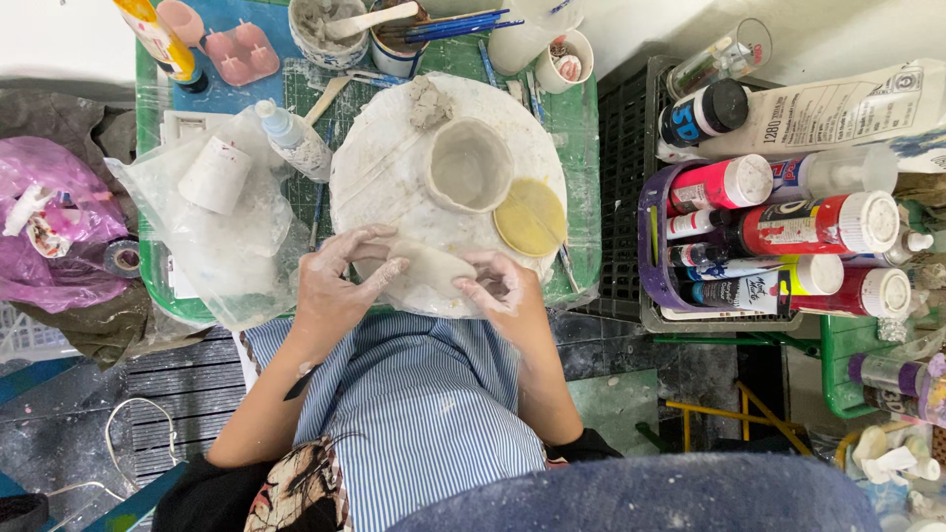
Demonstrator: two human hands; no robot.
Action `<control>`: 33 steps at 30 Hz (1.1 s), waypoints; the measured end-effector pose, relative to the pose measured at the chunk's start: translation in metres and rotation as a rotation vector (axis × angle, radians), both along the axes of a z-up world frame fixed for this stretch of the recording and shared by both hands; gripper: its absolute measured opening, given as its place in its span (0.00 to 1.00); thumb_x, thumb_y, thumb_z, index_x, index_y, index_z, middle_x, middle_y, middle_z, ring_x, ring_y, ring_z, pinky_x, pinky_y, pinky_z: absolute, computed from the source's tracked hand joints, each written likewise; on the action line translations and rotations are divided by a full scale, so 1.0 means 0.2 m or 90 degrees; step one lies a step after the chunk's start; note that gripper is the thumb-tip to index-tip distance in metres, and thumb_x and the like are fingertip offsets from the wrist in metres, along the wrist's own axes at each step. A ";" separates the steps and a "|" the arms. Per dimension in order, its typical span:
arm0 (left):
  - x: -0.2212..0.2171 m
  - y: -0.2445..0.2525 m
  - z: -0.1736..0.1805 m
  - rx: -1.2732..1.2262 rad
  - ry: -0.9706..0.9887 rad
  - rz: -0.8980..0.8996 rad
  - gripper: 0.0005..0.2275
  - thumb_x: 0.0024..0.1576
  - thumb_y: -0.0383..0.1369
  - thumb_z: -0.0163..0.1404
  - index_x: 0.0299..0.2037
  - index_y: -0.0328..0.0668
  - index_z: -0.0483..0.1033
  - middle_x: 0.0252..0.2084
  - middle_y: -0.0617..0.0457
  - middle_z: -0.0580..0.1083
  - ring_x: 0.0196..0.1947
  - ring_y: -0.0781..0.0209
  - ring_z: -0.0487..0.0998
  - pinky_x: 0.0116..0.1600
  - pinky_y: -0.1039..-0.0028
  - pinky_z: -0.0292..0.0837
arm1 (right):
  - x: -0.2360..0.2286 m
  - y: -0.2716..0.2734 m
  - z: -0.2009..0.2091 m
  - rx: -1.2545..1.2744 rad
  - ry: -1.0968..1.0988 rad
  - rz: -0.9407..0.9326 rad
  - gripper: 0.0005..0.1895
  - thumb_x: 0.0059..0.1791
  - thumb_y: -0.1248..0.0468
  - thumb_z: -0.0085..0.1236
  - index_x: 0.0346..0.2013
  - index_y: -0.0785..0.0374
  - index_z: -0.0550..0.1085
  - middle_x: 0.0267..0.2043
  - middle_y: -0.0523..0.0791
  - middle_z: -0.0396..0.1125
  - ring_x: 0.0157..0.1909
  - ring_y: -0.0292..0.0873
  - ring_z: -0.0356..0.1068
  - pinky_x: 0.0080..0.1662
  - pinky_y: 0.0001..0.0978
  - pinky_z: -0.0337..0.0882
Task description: The person works with a small clay pot on a rotating wheel, using a wet sponge and a thin wooden tool to smooth and shape the exterior. The person also rolls a piece of clay by hand on the work surface and attaches it to the side of the pot.
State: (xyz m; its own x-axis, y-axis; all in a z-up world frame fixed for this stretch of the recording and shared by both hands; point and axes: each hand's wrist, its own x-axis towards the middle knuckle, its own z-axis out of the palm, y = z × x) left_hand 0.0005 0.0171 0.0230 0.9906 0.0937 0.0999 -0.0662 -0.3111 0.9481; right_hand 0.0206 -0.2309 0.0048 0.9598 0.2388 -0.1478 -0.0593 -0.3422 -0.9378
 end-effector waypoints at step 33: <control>-0.06 -0.03 -0.32 0.556 -0.164 -0.062 0.38 0.55 0.66 0.43 0.72 0.55 0.68 0.76 0.62 0.60 0.79 0.49 0.49 0.67 0.23 0.23 | -0.07 0.07 -0.07 -0.513 -0.443 0.236 0.40 0.49 0.43 0.57 0.70 0.61 0.66 0.75 0.48 0.58 0.78 0.53 0.47 0.73 0.57 0.46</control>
